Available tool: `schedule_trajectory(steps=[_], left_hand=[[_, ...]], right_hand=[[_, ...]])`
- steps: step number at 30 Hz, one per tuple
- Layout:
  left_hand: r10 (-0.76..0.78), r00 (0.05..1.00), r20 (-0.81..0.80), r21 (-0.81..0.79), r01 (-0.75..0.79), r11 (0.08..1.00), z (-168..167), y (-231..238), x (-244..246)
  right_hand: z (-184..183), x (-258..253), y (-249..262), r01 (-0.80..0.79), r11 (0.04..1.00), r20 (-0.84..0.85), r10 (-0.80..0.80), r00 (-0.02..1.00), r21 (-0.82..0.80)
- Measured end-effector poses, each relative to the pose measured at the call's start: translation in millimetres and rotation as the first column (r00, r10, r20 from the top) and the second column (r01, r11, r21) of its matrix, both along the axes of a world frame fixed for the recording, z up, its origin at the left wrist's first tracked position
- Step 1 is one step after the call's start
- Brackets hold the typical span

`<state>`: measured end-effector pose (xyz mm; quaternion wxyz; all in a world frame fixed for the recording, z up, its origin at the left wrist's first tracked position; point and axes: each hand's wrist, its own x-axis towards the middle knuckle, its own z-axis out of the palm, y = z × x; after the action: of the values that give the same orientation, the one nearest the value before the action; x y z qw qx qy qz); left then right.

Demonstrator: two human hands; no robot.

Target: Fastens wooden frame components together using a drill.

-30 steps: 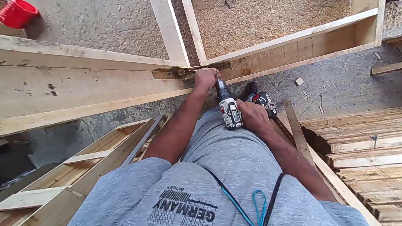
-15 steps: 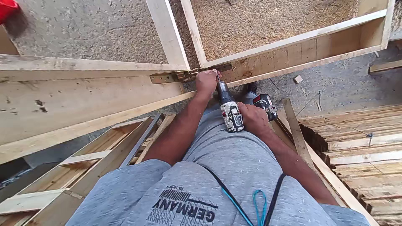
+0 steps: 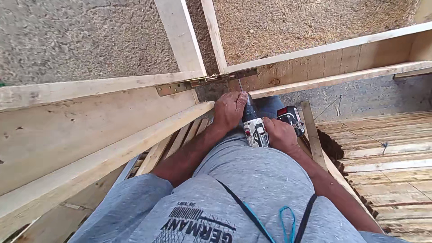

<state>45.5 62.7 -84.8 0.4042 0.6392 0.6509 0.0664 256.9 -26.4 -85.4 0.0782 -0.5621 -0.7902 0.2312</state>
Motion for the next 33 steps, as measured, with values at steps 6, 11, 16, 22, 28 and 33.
schedule_trajectory(steps=[6, 11, 16, 22, 28, 33], left_hand=[[0.029, 1.000, -0.008, 0.106, -0.028, 0.994, -9.2, -4.7, 1.4], [0.033, 0.999, 0.003, 0.101, -0.033, 0.994, -8.8, -4.1, 2.5], [0.048, 0.999, -0.013, 0.065, -0.047, 0.997, -4.4, 0.5, 3.0], [0.089, 0.996, -0.012, 0.071, -0.088, 0.994, -8.1, -0.8, 3.7], [0.125, 0.992, 0.006, 0.068, -0.125, 0.990, -7.6, 2.4, 4.6], [0.180, 0.984, 0.009, 0.077, -0.180, 0.981, -10.2, 0.4, 7.3]], right_hand=[[3.3, 0.9, 5.9, -0.044, 0.999, 0.027, 0.044, 0.999, 0.026], [7.2, 3.0, 10.3, -0.066, 0.997, 0.037, 0.065, 0.997, 0.028], [14.1, 0.8, 20.5, -0.079, 0.997, 0.081, 0.078, 0.994, 0.014], [19.3, 4.7, 32.2, -0.128, 0.992, 0.093, 0.128, 0.987, -0.010], [23.4, 3.3, 46.0, -0.152, 0.987, 0.125, 0.158, 0.980, -0.054], [24.5, 3.9, 52.4, -0.176, 0.983, 0.170, 0.182, 0.968, -0.054]])
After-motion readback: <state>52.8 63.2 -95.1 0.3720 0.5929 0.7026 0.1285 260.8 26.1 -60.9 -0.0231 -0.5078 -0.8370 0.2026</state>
